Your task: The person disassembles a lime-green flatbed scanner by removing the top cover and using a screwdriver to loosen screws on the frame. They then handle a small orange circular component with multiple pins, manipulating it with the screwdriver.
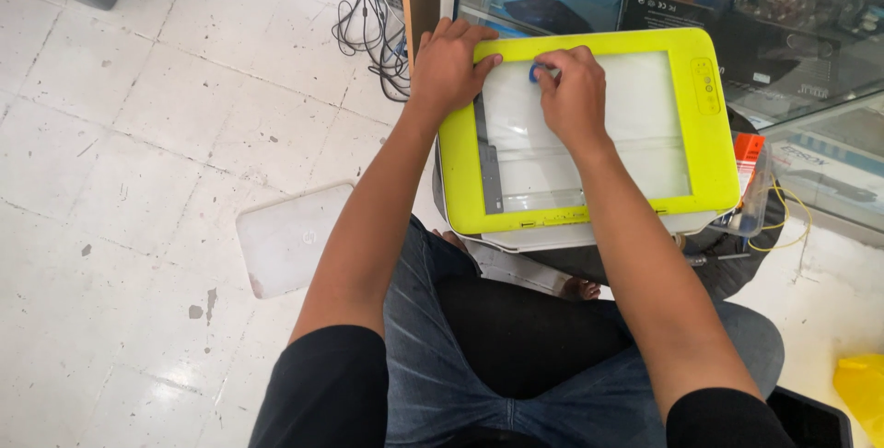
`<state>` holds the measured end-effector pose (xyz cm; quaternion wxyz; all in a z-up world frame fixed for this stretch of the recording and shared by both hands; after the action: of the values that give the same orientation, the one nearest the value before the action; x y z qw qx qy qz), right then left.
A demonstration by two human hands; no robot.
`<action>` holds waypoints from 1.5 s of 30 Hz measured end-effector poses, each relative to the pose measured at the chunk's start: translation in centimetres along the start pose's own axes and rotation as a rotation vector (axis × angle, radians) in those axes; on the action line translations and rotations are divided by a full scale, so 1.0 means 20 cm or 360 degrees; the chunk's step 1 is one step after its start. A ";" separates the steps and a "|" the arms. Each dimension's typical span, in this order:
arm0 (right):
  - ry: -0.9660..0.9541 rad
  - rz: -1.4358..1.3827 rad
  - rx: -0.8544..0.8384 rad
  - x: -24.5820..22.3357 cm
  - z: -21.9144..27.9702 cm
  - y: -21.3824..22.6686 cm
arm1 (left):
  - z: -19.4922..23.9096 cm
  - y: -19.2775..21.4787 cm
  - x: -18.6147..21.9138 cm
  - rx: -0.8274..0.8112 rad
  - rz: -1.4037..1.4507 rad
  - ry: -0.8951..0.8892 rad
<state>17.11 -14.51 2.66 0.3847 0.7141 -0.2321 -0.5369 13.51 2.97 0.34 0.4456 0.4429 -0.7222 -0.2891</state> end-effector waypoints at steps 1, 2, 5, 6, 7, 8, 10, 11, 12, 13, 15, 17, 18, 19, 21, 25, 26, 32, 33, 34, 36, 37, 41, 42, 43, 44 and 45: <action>0.0006 -0.0002 0.0002 0.01 -0.01 -0.01 | 0.00 0.01 0.00 0.0005 -0.0004 0.0000; 0.0091 0.0004 0.0024 0.00 0.00 -0.01 | 0.01 0.01 -0.01 0.0031 0.0025 0.0030; 0.0307 0.0064 -0.0028 -0.03 0.03 -0.02 | 0.03 0.01 -0.03 0.0073 0.0059 0.0074; 0.0439 0.0116 -0.0095 -0.05 0.04 -0.03 | 0.03 0.01 -0.04 0.0091 0.0061 0.0081; 0.0435 0.0118 -0.0097 -0.03 0.05 -0.01 | 0.04 0.01 -0.02 0.0088 0.0065 0.0082; 0.0519 0.0109 -0.0176 -0.04 0.06 -0.01 | 0.04 0.03 -0.02 0.0124 0.0073 0.0074; 0.0592 0.0094 -0.0244 -0.09 0.08 0.01 | 0.05 0.07 0.00 0.0151 0.0080 0.0053; 0.0511 0.0134 -0.0288 -0.09 0.08 0.02 | 0.05 0.06 -0.01 0.0064 0.0121 0.0156; 0.0425 0.0171 -0.0331 -0.10 0.08 0.03 | 0.07 0.06 -0.03 -0.0028 0.0161 0.0257; 0.0410 0.0163 -0.0320 -0.07 0.07 0.01 | 0.07 0.06 -0.01 -0.0041 0.0158 0.0242; 0.0606 0.0213 -0.0196 -0.09 0.08 0.01 | 0.08 0.08 -0.01 -0.0017 0.0214 0.0267; 0.0691 0.0268 -0.0090 -0.10 0.10 -0.01 | 0.09 0.08 0.00 -0.0028 0.0197 0.0262; 0.0781 0.0326 0.0000 -0.11 0.12 -0.02 | 0.10 0.08 0.00 -0.0038 0.0183 0.0276; 0.0776 0.0328 0.0012 -0.10 0.13 -0.04 | 0.10 0.09 0.01 -0.0037 0.0183 0.0262; 0.0962 0.0447 0.0109 -0.13 0.16 -0.09 | 0.14 0.11 0.00 -0.0022 0.0189 0.0320; 0.1047 0.0462 0.0141 -0.19 0.26 -0.08 | 0.22 0.14 0.02 0.0007 0.0162 0.0368; 0.1025 0.0449 0.0129 -0.20 0.28 -0.09 | 0.24 0.16 0.02 0.0024 0.0212 0.0451; 0.0881 0.0291 -0.0031 -0.30 0.32 -0.04 | 0.46 0.26 -0.06 0.0517 0.0696 0.0846; 0.0906 0.0314 -0.0028 -0.33 0.34 -0.04 | 0.53 0.25 -0.12 0.0740 0.0951 0.1048; 0.0919 0.0316 -0.0041 -0.29 0.32 -0.07 | 0.56 0.21 -0.13 0.0753 0.0950 0.1063; 0.0885 0.0145 -0.0024 -0.22 0.26 -0.10 | 0.71 0.06 -0.22 0.0830 0.1270 0.1439; 0.0903 0.0144 -0.0042 -0.22 0.24 -0.10 | 0.71 0.07 -0.20 0.0849 0.1266 0.1457; 0.0860 -0.0100 -0.0146 -0.18 0.23 -0.08 | 0.74 -0.02 -0.20 0.0672 0.1337 0.1491; 0.0760 -0.0230 -0.0233 -0.16 0.21 -0.08 | 0.73 -0.05 -0.23 0.0639 0.1350 0.1416; 0.0757 -0.0237 -0.0251 -0.17 0.20 -0.06 | 0.73 -0.06 -0.26 0.0638 0.1343 0.1435; 0.0714 -0.0222 -0.0335 -0.16 0.20 -0.07 | 0.72 -0.07 -0.27 0.0607 0.1316 0.1402; 0.0672 -0.0207 -0.0419 -0.15 0.20 -0.07 | 0.72 -0.09 -0.28 0.0575 0.1290 0.1368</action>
<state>12.36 -12.68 2.76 0.4790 0.7675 -0.0282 -0.4251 2.41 7.64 -9.55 0.6891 0.2787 -0.6265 0.2344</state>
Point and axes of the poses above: each hand's wrist, its own z-axis away from the middle knuckle, its own y-axis out of the back of the hand, x = y × z, the point moved 10 cm from there along -z, towards the middle knuckle, and after that the axes turned 10 degrees about -y, right-handed, at the moved point
